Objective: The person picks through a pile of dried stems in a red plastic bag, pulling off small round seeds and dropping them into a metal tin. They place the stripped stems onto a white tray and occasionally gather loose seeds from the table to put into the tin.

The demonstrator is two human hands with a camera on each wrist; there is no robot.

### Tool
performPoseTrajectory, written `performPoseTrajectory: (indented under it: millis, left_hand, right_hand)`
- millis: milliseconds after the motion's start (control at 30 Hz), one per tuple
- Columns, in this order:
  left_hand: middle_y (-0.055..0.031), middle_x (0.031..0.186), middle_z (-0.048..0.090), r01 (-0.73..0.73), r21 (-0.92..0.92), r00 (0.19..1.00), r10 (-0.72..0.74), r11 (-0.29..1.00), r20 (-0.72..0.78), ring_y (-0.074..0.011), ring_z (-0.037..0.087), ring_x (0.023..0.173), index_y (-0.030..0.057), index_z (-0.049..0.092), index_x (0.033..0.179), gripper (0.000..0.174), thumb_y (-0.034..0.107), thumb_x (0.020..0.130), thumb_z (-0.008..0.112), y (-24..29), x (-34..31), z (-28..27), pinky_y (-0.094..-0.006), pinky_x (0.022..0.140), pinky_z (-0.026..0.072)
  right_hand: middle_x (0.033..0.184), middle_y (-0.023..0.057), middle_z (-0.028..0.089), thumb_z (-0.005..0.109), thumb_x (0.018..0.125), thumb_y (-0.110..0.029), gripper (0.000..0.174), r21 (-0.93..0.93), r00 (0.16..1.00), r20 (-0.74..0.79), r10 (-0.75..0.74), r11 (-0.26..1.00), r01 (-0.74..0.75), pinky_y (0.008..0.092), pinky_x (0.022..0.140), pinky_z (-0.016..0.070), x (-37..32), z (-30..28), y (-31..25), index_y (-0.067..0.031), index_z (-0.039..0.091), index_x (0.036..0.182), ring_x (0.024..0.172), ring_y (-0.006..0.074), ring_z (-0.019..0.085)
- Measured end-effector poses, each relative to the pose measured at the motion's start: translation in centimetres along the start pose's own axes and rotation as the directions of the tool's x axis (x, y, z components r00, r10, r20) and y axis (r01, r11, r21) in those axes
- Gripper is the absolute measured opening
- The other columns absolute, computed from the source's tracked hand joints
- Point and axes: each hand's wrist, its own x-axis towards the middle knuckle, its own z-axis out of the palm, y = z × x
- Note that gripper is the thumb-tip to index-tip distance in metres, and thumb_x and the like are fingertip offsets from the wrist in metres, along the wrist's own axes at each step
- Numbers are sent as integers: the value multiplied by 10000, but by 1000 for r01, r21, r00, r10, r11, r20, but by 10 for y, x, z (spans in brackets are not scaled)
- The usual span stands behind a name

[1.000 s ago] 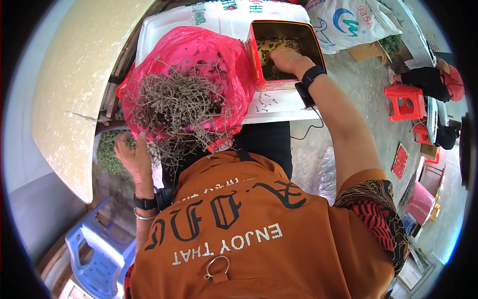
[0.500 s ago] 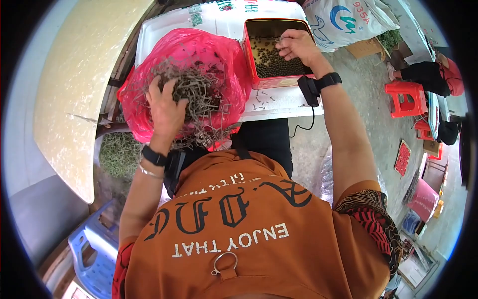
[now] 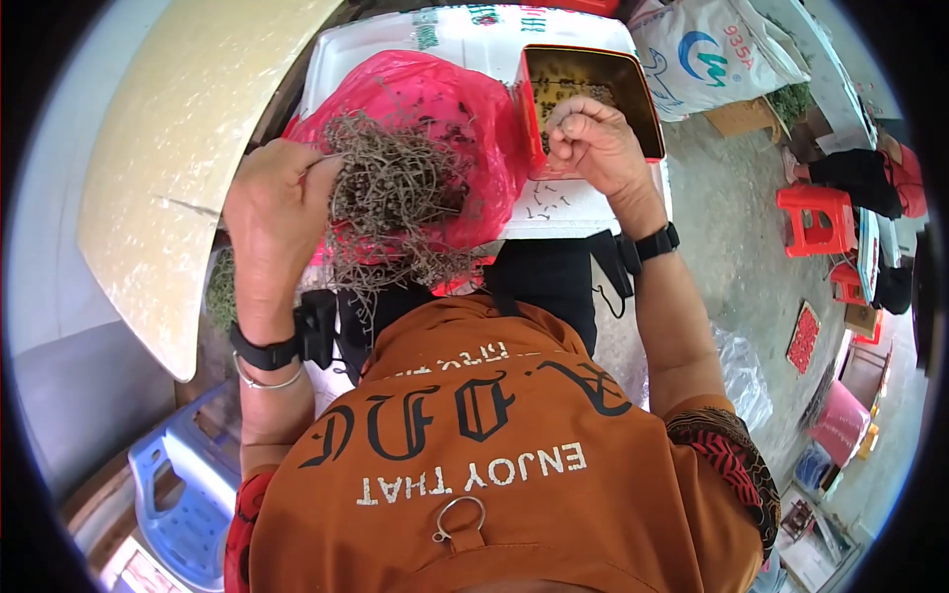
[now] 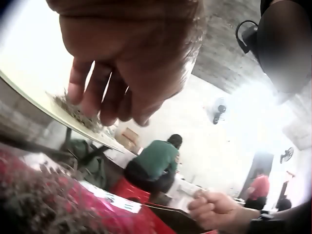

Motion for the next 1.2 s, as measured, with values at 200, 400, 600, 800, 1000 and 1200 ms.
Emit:
performPoseTrajectory:
  millis: [200, 400, 600, 800, 1000, 1200]
  left_hand:
    - [-103, 665, 583, 141, -660, 990, -83, 738, 118, -164, 572, 625, -14, 604, 753, 134, 109, 753, 655, 47, -15, 55, -262, 573, 448]
    - [-50, 687, 589, 502, -577, 785, -59, 645, 616, -80, 532, 557, -25, 582, 847, 141, 113, 854, 552, 28, -24, 77, -207, 490, 428]
    - [-51, 632, 576, 767, -587, 623, -80, 258, 778, -100, 535, 497, -25, 580, 819, 136, 102, 840, 538, 12, -50, 84, -216, 439, 422]
    - [-39, 554, 534, 785, -610, 613, 2, 107, 790, -96, 518, 463, -27, 582, 766, 163, 123, 807, 530, 0, -53, 79, -215, 418, 410]
    - [-27, 512, 498, 788, -471, 503, 26, 396, 864, -98, 478, 407, -18, 578, 750, 174, 141, 815, 552, -4, -52, 78, -215, 426, 430]
    - [-34, 566, 525, 779, -593, 611, -33, 205, 791, -104, 499, 446, -25, 579, 794, 142, 112, 807, 544, -6, -50, 79, -226, 465, 463]
  right_hand:
    - [703, 76, 570, 551, 790, -7, 67, -152, 996, 45, 83, 985, -75, 274, 507, 458, -13, 65, 12, 13, 596, 835, 587, 117, 520]
    - [655, 72, 594, 548, 763, -3, 75, -585, 1000, 21, 20, 811, -4, 282, 505, 467, -28, 95, 45, 12, 607, 807, 584, 134, 558]
    - [744, 62, 572, 588, 701, 12, 140, -751, 957, 280, -77, 604, 268, 272, 600, 464, -29, 105, 58, 2, 578, 840, 679, 159, 577]
    - [778, 107, 581, 607, 682, -85, 116, -847, 881, 468, -73, 248, 471, 346, 596, 473, -20, 108, 58, -32, 576, 779, 718, 257, 593]
    - [688, 100, 593, 595, 688, -180, 128, -792, 784, 501, 367, -173, 586, 374, 552, 472, -20, 124, 50, -63, 543, 681, 669, 283, 604]
    - [638, 104, 585, 565, 730, -147, 103, -904, 904, 426, 14, -28, 427, 383, 536, 465, -21, 106, 72, -65, 555, 668, 623, 284, 600]
